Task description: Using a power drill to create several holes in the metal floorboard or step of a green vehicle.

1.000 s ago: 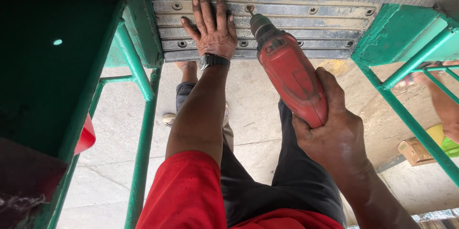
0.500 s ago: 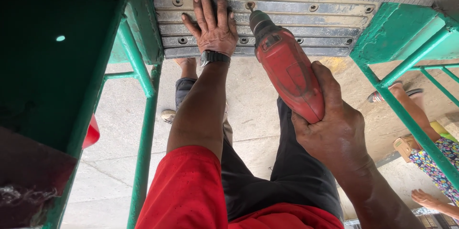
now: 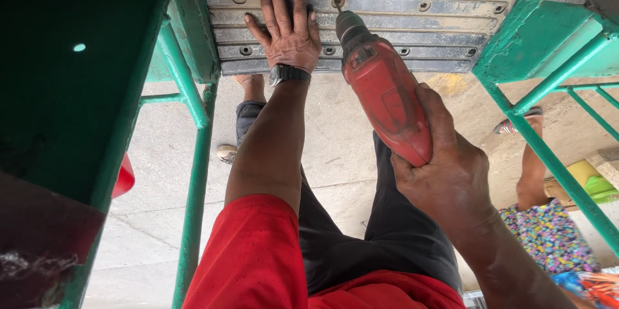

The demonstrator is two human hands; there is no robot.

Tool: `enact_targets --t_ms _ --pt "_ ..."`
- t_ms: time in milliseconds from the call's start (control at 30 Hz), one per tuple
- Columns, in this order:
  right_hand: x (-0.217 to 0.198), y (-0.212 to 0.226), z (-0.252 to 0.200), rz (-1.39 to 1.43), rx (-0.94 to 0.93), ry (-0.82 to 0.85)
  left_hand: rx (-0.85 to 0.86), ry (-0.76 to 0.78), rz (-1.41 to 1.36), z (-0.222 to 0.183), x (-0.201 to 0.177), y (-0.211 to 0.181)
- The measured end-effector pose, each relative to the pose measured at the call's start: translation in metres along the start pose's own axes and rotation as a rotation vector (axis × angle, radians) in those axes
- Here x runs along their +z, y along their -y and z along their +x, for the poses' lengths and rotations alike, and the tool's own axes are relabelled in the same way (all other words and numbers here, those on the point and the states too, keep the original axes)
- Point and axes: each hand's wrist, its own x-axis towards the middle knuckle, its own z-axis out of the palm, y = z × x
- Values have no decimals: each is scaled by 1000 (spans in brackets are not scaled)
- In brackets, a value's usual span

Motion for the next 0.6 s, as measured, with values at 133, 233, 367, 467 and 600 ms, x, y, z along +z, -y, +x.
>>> enact_targets --t_ms 133,233,367,467,600 --pt "5 -3 -4 -24 -76 -52 -5 -15 3 0 0 1" --pt "6 -7 -6 -44 -97 -49 -9 -43 -9 -1 1 0" --pt "6 -7 -3 -11 -160 -76 -11 -17 -8 0 1 0" --pt "2 -4 0 10 -111 -31 -11 42 16 1 -2 1" --pt "4 -4 -1 -30 -220 -112 -7 27 12 -2 -2 0"
